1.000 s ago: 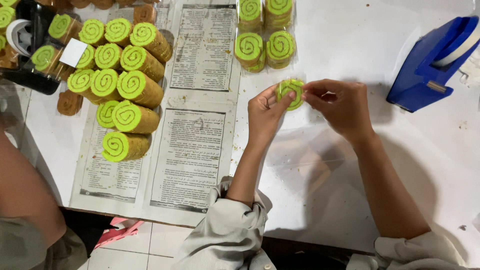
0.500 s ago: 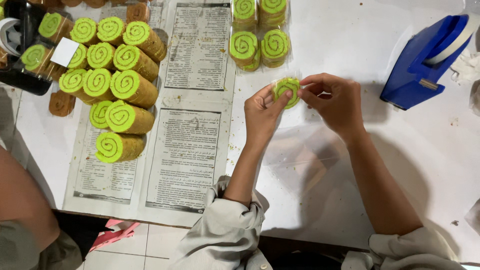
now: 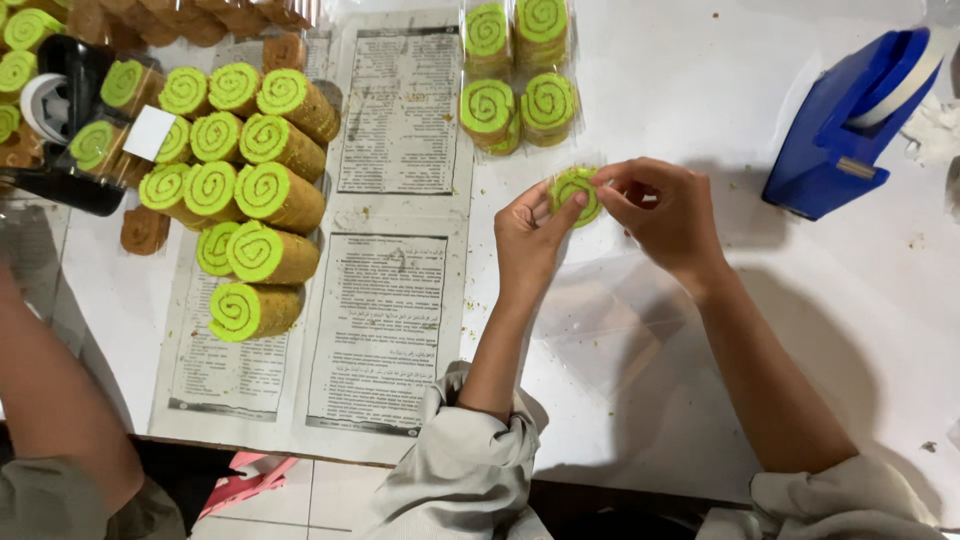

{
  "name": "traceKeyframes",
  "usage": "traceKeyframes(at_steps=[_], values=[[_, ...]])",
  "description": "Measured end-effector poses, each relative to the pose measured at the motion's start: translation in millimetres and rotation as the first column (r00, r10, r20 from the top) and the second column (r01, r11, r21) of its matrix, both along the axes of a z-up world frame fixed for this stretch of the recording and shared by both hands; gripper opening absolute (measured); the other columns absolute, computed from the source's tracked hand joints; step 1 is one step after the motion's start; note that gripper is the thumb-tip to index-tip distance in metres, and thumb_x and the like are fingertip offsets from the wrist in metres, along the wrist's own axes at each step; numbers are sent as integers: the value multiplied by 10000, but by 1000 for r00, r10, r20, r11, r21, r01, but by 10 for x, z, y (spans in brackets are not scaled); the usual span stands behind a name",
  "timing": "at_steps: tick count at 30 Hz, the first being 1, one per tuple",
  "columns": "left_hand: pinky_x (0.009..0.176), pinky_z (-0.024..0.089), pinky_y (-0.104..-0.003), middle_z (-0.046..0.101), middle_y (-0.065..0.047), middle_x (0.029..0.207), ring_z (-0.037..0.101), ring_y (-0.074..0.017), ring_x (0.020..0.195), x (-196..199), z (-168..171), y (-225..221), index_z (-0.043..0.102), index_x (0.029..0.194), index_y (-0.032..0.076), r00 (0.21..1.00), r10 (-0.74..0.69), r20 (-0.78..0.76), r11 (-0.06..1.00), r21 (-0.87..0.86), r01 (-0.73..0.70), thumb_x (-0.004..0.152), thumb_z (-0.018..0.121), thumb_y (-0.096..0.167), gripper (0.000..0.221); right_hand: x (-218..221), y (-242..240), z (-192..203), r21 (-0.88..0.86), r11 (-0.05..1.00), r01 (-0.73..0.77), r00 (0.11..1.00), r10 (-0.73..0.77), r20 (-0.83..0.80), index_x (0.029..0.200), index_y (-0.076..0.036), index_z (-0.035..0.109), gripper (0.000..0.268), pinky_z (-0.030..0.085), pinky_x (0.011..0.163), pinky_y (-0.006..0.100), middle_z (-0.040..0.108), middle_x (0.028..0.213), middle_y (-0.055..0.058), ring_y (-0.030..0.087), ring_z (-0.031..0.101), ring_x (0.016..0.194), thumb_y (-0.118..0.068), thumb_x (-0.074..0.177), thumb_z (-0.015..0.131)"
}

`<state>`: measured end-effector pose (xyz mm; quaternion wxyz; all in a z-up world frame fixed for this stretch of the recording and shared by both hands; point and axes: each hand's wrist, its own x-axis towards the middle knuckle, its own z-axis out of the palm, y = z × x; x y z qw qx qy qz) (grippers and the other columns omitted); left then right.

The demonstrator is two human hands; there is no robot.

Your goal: The person packages small green cake rolls into clear plastic sleeves by hand, occasionally using a blue tape dispenser to secure the packaging.

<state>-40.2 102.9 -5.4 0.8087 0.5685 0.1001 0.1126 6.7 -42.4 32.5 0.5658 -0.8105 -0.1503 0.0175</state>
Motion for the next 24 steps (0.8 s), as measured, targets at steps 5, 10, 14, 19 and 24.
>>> traceKeyframes(at_steps=[5, 10, 14, 19, 24], values=[[876, 594, -330, 756, -148, 1017, 713, -164, 921, 0, 14, -20, 685, 1245, -8, 1000, 8, 5, 1000, -6, -8, 874, 816, 165, 429, -14, -13, 0, 21, 1000, -13, 1000, 13, 12, 1064, -19, 762, 202, 508, 462, 292, 659, 746, 165, 138, 519, 506, 41, 876, 715], [865, 599, -329, 753, -152, 1016, 707, -170, 922, -32, 117, 13, 673, 1258, -34, 1000, 7, -2, 999, -41, -7, 871, 810, 141, 445, -1, -16, 4, 20, 999, -25, 1000, 25, 14, 1063, -18, 759, 205, 473, 428, 295, 651, 710, 173, 148, 496, 465, 16, 866, 718], [853, 602, -317, 755, -139, 993, 705, -156, 905, -1, 24, 24, 676, 1249, -40, 1000, 9, 1, 998, -64, -9, 854, 822, 123, 451, 29, -39, -42, 18, 999, -51, 998, 52, -48, 1040, -38, 765, 207, 480, 422, 278, 675, 707, 145, 138, 508, 432, 16, 846, 718], [847, 607, -323, 756, -143, 998, 708, -162, 903, 16, -19, 37, 672, 1259, -33, 1000, -7, -4, 998, -67, 7, 855, 824, 120, 458, 72, -83, -98, 2, 997, -79, 995, 79, -56, 1014, -57, 772, 193, 466, 407, 273, 694, 706, 140, 140, 528, 419, 11, 843, 716], [826, 612, -311, 762, -133, 961, 718, -157, 872, 30, -75, 59, 684, 1239, -28, 1000, -14, -7, 998, -67, 13, 833, 849, 135, 467, 78, -106, -93, -51, 996, -77, 997, 75, -36, 1029, -40, 772, 200, 496, 465, 282, 716, 735, 152, 150, 532, 454, 27, 847, 721]])
